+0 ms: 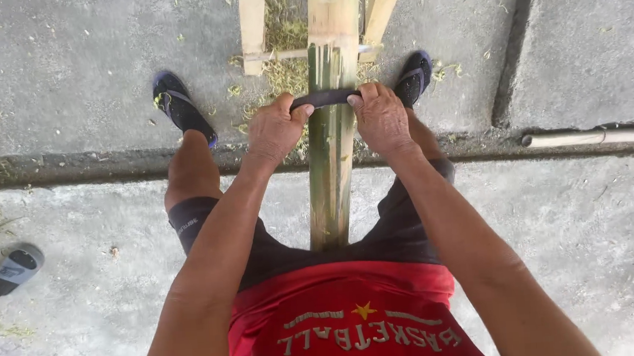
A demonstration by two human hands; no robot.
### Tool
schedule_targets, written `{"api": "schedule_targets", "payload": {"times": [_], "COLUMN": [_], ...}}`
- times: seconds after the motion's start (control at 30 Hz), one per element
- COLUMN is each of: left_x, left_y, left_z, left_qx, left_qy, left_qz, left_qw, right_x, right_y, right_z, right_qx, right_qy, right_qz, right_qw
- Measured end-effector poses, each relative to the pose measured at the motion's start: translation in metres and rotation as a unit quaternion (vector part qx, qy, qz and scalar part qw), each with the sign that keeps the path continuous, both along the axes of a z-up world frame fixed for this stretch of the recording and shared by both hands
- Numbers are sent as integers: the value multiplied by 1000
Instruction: Using a small sickle-shaped blade to strip or shave the outer surface of a bamboo stalk.
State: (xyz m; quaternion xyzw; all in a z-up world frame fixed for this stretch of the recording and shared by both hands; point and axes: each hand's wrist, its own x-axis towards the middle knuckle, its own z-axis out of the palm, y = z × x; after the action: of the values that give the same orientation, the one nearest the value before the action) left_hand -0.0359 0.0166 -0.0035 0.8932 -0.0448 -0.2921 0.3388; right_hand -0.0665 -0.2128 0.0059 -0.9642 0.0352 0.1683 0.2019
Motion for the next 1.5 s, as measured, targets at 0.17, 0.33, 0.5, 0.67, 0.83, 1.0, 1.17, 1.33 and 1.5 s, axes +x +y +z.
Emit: {"api": "schedule_targets", "payload": {"times": [0.17, 0.33, 0.5, 0.67, 0.83, 1.0, 1.17, 1.33, 1.5], "left_x": [31, -9, 12, -4, 27, -9, -99, -81, 25], "left_y": [-19, 0, -12, -6, -12, 0, 27, 21, -11], "left_z": [21, 13, 18, 4, 7, 13, 10, -12, -9], "left_qx": [-1, -5, 9, -11, -9, -6, 2, -11, -58], "left_qy": [59, 88, 53, -49, -74, 57, 9, 33, 29], "left_qz": [42, -17, 5, 45, 60, 39, 23, 31, 58], "left_qw": [997, 996, 999, 998, 995, 998, 1000, 999, 996], "right_x": [28, -15, 13, 11, 23, -17, -120, -91, 40], "right_y": [-9, 0, 0, -6, -9, 0, 21, 8, 0], "right_z": [-12, -11, -4, -22, -19, -16, -14, -33, 5], "right_qx": [-37, -26, -24, -4, 33, 64, 48, -22, 0], "right_qy": [125, 53, 108, 23, 35, -43, -36, -99, -2], "right_qz": [36, 12, -5, -7, -44, -40, -39, 75, -29], "right_qw": [991, 998, 994, 1000, 998, 996, 997, 992, 1000]}}
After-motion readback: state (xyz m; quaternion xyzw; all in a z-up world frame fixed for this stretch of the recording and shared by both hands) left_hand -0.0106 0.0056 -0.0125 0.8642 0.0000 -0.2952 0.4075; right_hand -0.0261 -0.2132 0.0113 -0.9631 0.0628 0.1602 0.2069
